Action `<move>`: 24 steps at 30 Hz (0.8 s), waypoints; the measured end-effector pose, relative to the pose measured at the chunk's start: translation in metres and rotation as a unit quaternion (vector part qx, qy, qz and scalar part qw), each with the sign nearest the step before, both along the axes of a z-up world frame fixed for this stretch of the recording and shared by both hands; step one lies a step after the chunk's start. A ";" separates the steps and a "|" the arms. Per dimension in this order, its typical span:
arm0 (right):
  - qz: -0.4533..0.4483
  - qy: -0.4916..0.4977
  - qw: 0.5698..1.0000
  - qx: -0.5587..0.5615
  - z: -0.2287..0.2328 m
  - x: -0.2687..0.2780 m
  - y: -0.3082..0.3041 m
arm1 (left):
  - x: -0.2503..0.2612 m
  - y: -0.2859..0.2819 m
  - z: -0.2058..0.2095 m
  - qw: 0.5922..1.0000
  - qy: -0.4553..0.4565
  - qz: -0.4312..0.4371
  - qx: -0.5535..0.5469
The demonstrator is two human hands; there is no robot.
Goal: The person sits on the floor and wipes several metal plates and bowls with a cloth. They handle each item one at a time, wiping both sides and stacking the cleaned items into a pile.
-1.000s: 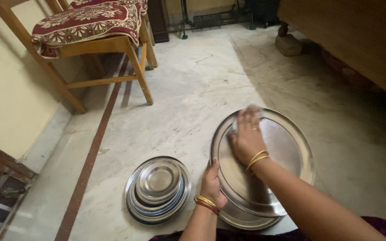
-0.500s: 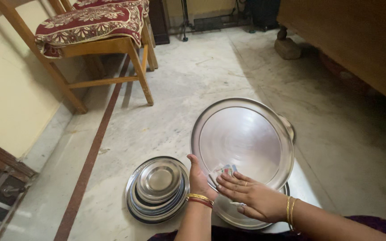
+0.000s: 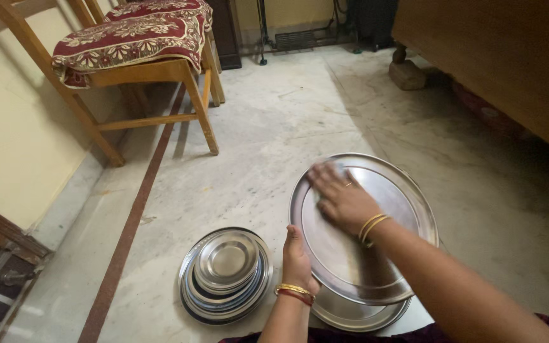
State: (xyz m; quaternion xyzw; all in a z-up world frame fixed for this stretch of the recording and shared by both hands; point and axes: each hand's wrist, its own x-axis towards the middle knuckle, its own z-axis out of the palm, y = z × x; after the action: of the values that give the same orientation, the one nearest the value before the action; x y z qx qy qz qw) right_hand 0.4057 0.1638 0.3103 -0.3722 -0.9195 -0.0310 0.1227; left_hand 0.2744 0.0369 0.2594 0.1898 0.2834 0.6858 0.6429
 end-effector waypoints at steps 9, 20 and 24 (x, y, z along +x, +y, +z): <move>-0.253 0.017 0.967 -0.027 -0.050 0.085 0.010 | -0.004 0.001 -0.004 0.997 0.004 0.083 0.001; 0.028 0.135 0.987 -0.079 -0.064 0.092 -0.096 | -0.027 0.010 -0.015 0.984 -0.122 0.126 0.029; 0.123 0.218 0.963 -0.100 -0.047 0.039 -0.130 | -0.022 0.017 -0.031 0.972 -0.173 0.109 -0.111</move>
State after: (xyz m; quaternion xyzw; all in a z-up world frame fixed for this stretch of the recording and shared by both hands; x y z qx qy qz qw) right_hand 0.4447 0.0341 0.2634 -0.2643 -0.9075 0.1584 0.2854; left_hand 0.2524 0.0537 0.2285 -0.0367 0.2611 0.7383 0.6208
